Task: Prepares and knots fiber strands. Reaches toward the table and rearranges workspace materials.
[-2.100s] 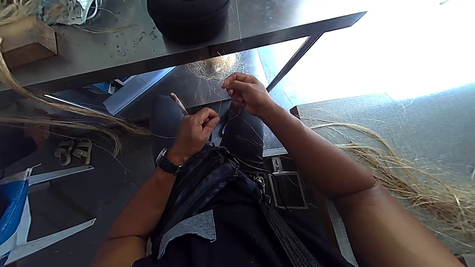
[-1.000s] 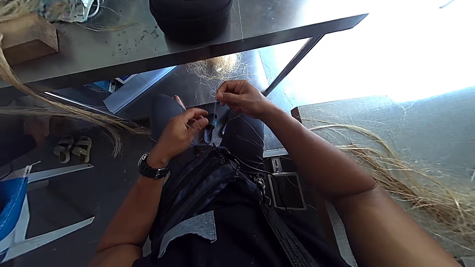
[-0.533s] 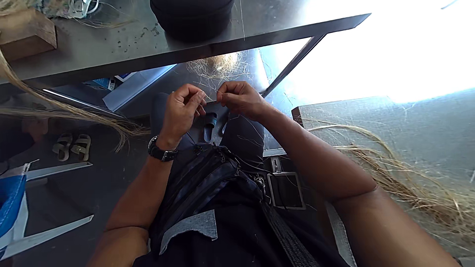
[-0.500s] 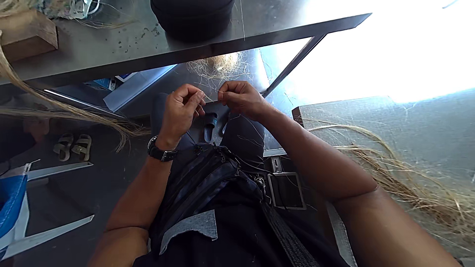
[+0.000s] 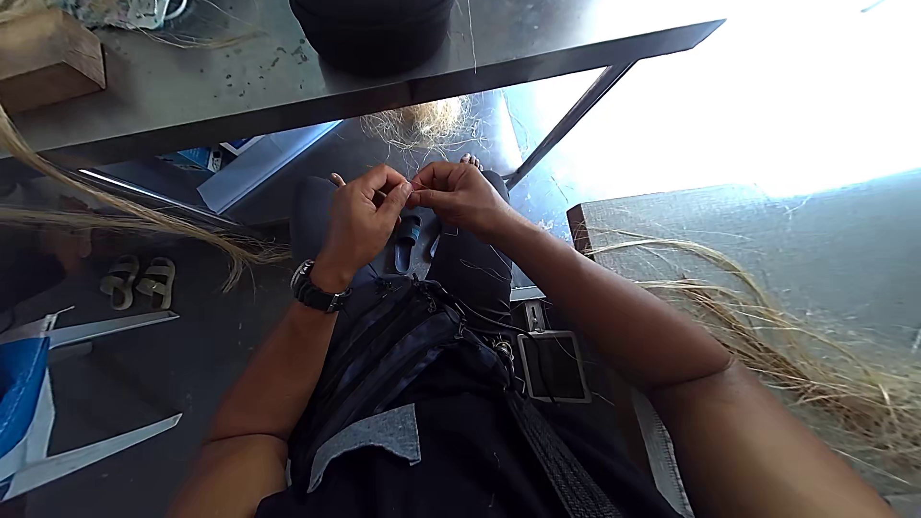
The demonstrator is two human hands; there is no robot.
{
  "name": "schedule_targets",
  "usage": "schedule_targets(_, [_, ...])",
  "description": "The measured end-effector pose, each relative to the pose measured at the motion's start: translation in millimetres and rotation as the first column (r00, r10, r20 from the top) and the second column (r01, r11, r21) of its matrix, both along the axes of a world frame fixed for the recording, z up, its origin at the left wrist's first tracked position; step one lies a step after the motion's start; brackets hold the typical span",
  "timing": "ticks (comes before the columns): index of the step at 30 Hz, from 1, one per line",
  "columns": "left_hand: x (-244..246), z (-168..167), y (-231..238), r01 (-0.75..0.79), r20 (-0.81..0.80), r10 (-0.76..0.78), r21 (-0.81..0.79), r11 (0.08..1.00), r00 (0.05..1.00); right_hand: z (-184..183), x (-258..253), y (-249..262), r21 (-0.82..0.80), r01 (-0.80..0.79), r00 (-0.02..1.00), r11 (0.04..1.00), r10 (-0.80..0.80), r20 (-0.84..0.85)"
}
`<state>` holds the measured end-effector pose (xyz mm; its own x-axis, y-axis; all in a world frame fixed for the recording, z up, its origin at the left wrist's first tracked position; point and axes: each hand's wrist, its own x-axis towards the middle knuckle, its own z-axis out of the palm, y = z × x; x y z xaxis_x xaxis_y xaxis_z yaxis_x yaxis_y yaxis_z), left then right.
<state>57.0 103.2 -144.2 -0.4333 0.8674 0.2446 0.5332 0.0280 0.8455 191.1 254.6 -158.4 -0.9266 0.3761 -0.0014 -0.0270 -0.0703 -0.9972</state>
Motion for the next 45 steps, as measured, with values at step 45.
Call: schedule_targets(45, [10.5,-12.0,1.7,-0.183,0.024,0.183,-0.014,0.983,0.983,-4.6,-0.6,-3.8,0.153,0.125,0.992,0.98,-0.124,-0.011])
